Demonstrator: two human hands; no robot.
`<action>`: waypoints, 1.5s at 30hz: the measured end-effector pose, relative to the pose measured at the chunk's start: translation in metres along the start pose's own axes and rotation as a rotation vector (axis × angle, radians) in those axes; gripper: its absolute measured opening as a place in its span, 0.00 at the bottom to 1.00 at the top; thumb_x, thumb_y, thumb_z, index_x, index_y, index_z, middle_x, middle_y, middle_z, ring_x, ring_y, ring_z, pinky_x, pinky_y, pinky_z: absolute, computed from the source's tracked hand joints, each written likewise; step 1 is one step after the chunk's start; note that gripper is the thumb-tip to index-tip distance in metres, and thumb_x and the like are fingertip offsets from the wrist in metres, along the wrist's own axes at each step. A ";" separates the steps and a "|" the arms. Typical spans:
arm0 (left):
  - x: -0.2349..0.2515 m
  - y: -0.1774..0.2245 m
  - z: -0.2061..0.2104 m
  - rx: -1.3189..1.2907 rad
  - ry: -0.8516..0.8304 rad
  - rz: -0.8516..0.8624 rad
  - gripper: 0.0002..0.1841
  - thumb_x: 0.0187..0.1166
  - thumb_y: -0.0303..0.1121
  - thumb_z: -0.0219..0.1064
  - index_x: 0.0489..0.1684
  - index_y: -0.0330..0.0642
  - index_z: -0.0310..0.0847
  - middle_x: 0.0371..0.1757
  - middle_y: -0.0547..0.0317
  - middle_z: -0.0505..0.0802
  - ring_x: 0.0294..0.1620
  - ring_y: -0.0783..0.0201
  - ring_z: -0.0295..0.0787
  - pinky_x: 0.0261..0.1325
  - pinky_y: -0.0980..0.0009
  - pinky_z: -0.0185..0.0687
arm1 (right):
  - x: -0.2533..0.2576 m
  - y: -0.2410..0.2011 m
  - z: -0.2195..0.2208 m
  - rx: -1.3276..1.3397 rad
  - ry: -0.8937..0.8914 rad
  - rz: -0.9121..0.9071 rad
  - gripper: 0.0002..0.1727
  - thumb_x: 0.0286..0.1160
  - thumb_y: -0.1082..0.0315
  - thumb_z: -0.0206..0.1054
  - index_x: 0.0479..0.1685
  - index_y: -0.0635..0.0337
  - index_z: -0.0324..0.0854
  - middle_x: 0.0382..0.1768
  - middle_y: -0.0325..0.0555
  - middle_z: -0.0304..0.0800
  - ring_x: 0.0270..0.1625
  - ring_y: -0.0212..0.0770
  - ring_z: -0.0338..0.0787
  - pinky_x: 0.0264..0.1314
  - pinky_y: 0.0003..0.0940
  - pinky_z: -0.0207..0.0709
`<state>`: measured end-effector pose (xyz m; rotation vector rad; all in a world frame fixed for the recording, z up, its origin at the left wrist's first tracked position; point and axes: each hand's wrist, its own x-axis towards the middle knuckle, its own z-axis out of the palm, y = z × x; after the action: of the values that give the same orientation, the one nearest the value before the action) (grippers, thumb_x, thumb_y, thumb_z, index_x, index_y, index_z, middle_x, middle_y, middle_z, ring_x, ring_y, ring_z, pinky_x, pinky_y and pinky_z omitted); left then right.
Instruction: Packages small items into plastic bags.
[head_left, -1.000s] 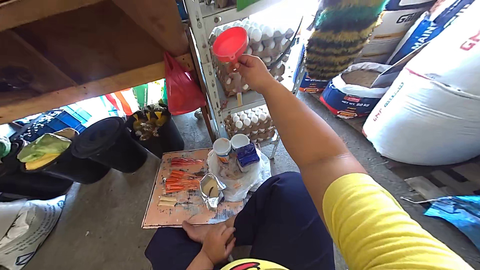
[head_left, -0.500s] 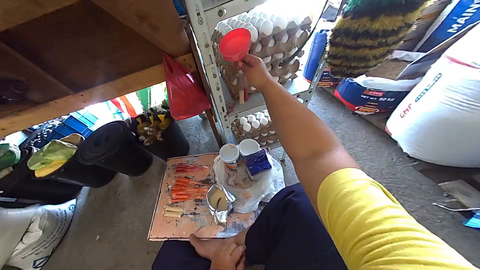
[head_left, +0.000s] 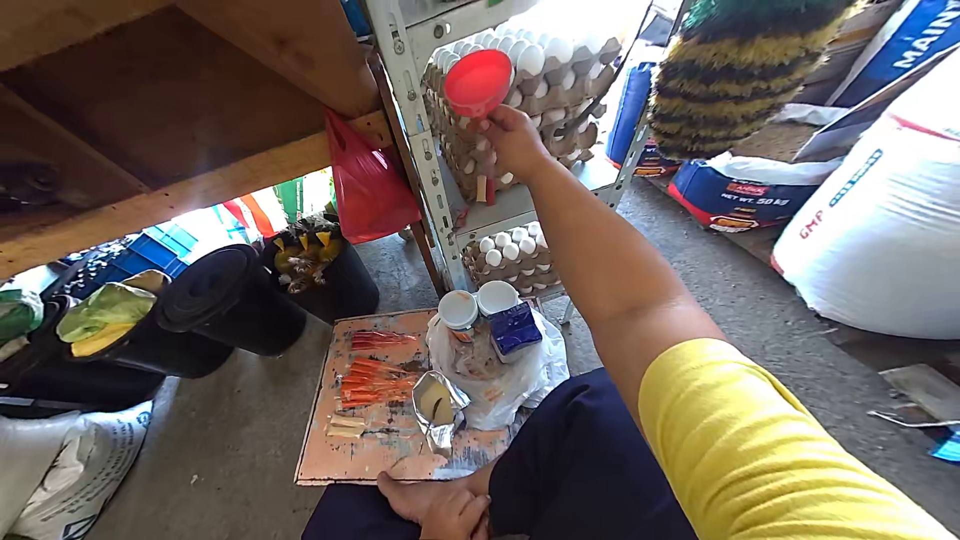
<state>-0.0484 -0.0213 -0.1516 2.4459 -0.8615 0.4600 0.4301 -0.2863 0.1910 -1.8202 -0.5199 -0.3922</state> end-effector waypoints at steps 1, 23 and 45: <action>0.000 0.000 0.000 0.005 0.000 0.001 0.13 0.79 0.39 0.62 0.48 0.46 0.92 0.30 0.61 0.90 0.32 0.66 0.89 0.40 0.72 0.88 | -0.001 0.001 0.000 -0.017 -0.018 0.015 0.16 0.92 0.66 0.55 0.65 0.65 0.82 0.62 0.51 0.90 0.65 0.38 0.87 0.74 0.38 0.76; 0.066 0.021 -0.053 -0.121 0.235 -0.039 0.10 0.83 0.36 0.65 0.45 0.42 0.90 0.39 0.55 0.94 0.40 0.68 0.93 0.50 0.72 0.91 | -0.090 -0.073 -0.001 0.245 -0.089 -0.028 0.14 0.91 0.68 0.54 0.58 0.65 0.82 0.54 0.44 0.92 0.58 0.32 0.90 0.66 0.32 0.82; 0.165 0.038 -0.172 0.098 0.250 -0.429 0.11 0.86 0.27 0.62 0.54 0.32 0.89 0.52 0.43 0.94 0.56 0.52 0.92 0.65 0.55 0.85 | -0.350 -0.065 0.095 0.215 -0.424 0.446 0.16 0.92 0.66 0.56 0.58 0.66 0.86 0.50 0.49 0.95 0.52 0.36 0.93 0.64 0.38 0.84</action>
<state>0.0244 -0.0303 0.0781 2.4972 -0.2052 0.6362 0.1003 -0.2328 0.0365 -1.7478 -0.4057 0.3489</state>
